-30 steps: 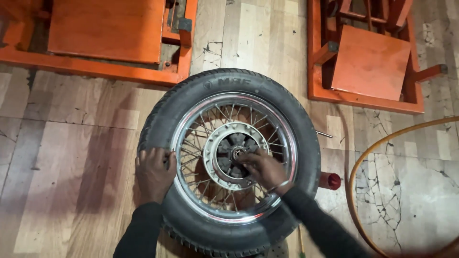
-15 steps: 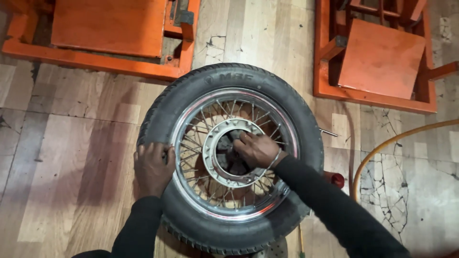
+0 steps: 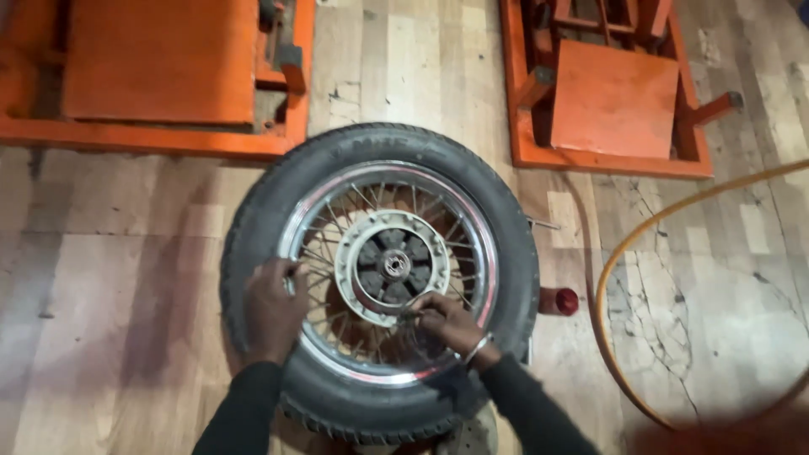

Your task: The person kneels beside a motorcycle wheel lying on the workshop floor and packs grease into the wheel hub. They scoop grease from a cup with their fingers, press it into the hub and bearing area, use a small stick to work grease into recesses, and wipe components with a rag.

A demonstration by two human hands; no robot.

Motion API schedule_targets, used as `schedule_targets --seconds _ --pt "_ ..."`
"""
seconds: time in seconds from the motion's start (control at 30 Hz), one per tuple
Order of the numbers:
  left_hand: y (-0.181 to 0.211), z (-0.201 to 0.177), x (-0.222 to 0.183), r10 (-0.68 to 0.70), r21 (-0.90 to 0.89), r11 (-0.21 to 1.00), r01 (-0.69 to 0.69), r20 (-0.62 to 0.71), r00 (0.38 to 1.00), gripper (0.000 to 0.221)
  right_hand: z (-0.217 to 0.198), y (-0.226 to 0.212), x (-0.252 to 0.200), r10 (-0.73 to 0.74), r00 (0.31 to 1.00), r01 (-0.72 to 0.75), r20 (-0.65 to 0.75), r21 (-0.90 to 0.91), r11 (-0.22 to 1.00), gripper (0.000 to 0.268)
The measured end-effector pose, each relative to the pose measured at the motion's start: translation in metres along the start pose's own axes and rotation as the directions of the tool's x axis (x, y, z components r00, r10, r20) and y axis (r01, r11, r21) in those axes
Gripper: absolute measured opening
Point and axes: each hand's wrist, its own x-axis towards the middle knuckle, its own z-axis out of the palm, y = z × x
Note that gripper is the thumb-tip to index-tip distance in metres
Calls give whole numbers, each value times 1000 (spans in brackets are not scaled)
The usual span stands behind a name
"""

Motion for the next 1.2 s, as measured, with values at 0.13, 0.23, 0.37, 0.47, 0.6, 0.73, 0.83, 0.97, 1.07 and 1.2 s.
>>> schedule_targets --seconds 0.13,0.23,0.37,0.47,0.6,0.73,0.83,0.97,1.07,1.2 --pt "77 73 -40 -89 -367 915 169 225 970 30 47 3 -58 -82 913 279 -399 465 840 29" --pt "117 108 -79 -66 -554 793 253 335 940 33 53 -27 -104 -74 940 246 -334 508 826 43" --pt "160 83 -79 -119 -419 803 423 583 804 31 2 -71 -164 -489 857 494 -160 -13 869 41" --pt "153 76 -110 86 -266 955 132 673 735 28 -56 -12 -172 -364 893 302 -264 -246 921 26" --pt "118 90 -165 153 -63 979 -193 851 502 26 -142 59 -143 -211 610 -66 -764 -315 947 48" --pt "91 114 -180 232 -105 957 -269 835 499 24 -185 98 -98 -372 477 -115 -796 -476 872 85" --pt "104 108 -167 355 -180 923 -339 734 578 22 -198 129 -67 -423 436 -89 -794 -506 858 102" --pt "145 65 -128 333 -185 943 -277 565 755 19 -174 58 -61 -318 433 -119 -843 -404 907 98" --pt "145 61 -98 249 -287 951 -115 490 835 16 -146 -20 -87 -449 437 -105 -780 -540 835 82" --pt "109 85 -74 -406 -426 387 818 718 566 18 -62 -90 -103 -639 652 362 -408 -573 735 86"
